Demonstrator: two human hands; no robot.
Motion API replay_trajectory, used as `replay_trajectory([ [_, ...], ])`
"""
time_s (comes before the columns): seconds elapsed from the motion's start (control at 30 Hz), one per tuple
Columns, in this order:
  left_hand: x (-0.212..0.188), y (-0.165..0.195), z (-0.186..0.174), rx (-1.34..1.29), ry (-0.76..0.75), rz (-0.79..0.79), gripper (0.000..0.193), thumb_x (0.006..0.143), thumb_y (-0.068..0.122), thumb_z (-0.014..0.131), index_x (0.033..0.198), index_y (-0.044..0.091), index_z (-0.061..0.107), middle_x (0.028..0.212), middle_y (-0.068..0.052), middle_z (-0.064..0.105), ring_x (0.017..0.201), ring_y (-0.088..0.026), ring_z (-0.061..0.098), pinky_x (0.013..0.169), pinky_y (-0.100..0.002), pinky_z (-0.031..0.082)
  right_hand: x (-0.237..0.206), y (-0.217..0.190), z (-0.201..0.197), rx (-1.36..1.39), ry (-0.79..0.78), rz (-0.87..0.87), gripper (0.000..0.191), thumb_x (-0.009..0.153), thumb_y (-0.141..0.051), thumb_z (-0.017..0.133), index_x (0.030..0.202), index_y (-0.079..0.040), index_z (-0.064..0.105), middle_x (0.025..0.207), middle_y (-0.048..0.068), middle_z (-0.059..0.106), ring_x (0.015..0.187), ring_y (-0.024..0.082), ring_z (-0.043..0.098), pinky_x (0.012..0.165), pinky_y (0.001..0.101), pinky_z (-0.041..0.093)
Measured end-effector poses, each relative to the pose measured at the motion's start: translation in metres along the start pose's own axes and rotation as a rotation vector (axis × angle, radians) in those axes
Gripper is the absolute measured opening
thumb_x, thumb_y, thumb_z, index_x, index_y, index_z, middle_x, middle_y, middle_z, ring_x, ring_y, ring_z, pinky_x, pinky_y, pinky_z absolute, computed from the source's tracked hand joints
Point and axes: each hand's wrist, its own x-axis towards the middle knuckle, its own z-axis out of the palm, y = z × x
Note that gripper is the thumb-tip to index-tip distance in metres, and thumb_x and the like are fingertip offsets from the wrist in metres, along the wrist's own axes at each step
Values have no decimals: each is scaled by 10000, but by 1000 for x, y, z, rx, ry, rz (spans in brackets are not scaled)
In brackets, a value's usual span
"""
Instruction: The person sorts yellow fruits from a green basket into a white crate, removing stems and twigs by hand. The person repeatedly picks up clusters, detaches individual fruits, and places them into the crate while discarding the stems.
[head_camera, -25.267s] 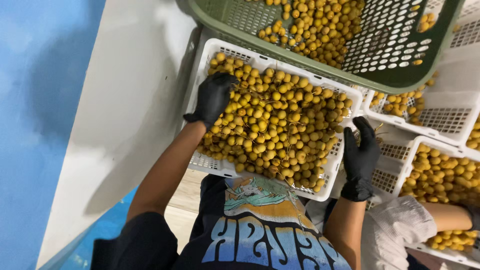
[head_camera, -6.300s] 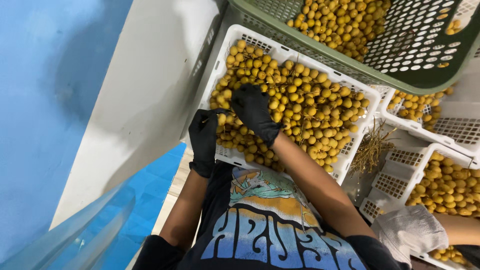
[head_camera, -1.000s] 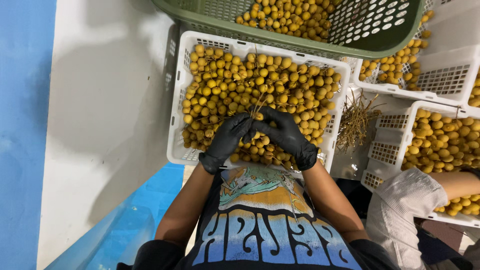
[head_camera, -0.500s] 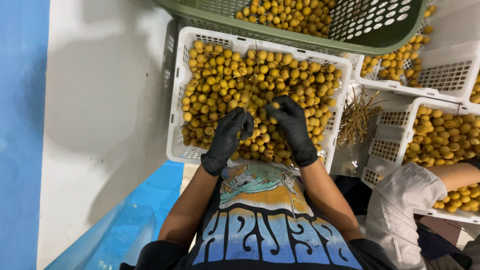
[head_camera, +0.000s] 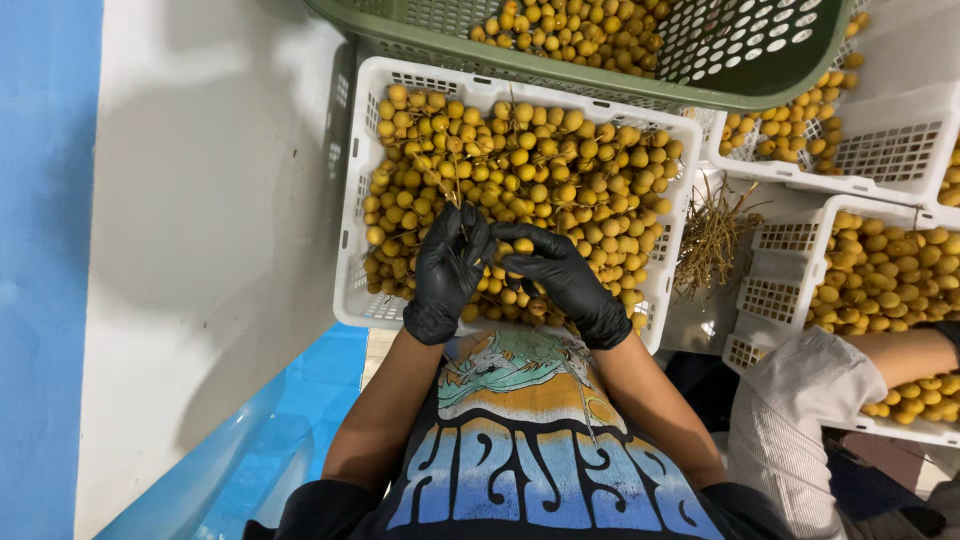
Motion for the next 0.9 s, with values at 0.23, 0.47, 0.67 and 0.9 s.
replay_trajectory([
  [0.23,-3,-11,11,278,181,152,174,1101,203,540,1076,43,605,951,-36,597,836,-121,558,694,-263,425,-2,1,24,-239,179,-157,278,944,-78,749,1211,-33,691,1084,17,728,954,134,661,853,265,560],
  [0.47,-2,-11,8,476,115,389,165,1145,186,544,1156,42,626,1041,-41,633,955,-133,577,883,-273,477,0,1,9,-501,289,-361,243,952,-85,798,1152,-21,673,1140,96,735,1034,166,701,907,295,580],
  [0.67,3,-15,-6,469,316,300,168,1016,65,653,1178,45,697,1157,-51,711,1060,-136,654,981,-282,524,-5,-6,2,246,110,42,408,942,-100,688,1345,-48,652,1144,108,759,782,144,674,689,269,553],
  [0.9,-6,-29,6,734,288,351,121,1039,38,680,1145,72,727,1116,7,673,1035,-95,626,916,-249,504,8,3,21,-84,108,38,424,909,-62,733,1313,-40,608,1251,72,679,1042,136,702,908,258,586],
])
